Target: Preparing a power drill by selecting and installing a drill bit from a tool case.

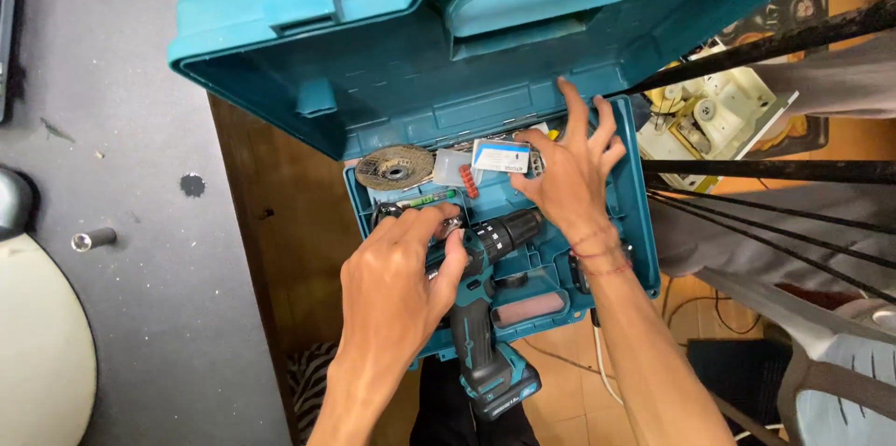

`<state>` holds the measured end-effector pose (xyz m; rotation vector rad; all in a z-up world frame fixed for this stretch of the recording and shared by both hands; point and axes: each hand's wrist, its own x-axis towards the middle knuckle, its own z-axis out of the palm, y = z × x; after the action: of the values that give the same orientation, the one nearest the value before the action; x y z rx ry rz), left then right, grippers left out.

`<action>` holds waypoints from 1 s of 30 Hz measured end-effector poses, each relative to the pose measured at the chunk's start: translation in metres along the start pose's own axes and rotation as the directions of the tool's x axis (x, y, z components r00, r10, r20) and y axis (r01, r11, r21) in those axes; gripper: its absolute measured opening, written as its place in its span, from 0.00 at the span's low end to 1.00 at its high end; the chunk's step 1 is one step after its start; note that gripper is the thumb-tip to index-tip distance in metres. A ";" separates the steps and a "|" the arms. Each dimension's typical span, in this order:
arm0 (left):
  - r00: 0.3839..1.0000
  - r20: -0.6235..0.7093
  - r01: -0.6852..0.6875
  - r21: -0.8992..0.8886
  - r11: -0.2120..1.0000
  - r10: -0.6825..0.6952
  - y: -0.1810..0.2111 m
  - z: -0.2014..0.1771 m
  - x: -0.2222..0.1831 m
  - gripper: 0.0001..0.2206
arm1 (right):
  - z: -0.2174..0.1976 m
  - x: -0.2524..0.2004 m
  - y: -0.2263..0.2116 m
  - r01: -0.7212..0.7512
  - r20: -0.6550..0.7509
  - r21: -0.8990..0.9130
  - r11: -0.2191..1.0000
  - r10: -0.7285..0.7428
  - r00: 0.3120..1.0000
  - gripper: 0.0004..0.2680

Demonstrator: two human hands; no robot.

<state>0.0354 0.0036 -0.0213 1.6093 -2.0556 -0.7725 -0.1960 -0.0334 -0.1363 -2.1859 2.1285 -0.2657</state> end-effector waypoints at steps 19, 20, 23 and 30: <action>1.000 0.003 -0.014 0.017 1.000 0.013 0.001 -0.001 0.002 0.10 | -0.010 -0.016 0.011 0.007 -0.079 0.373 0.928 0.024 0.997 0.07; 1.000 0.003 -0.012 0.015 1.000 0.012 0.001 0.000 0.002 0.10 | 0.002 -0.011 0.009 0.062 -0.010 0.356 0.932 -0.062 0.998 0.07; 1.000 0.000 -0.013 0.019 1.000 0.013 0.001 0.000 0.001 0.09 | 0.033 0.004 0.011 0.173 0.111 0.261 0.950 -0.208 0.972 0.09; 1.000 -0.007 -0.022 0.001 1.000 0.022 0.000 -0.003 0.002 0.10 | 0.049 0.013 0.014 0.384 0.155 -0.014 0.923 -0.378 0.913 0.04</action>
<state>0.0369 0.0014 -0.0190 1.5854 -2.0649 -0.7572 -0.2011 -0.0500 -0.1857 -2.5456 1.6335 -0.0713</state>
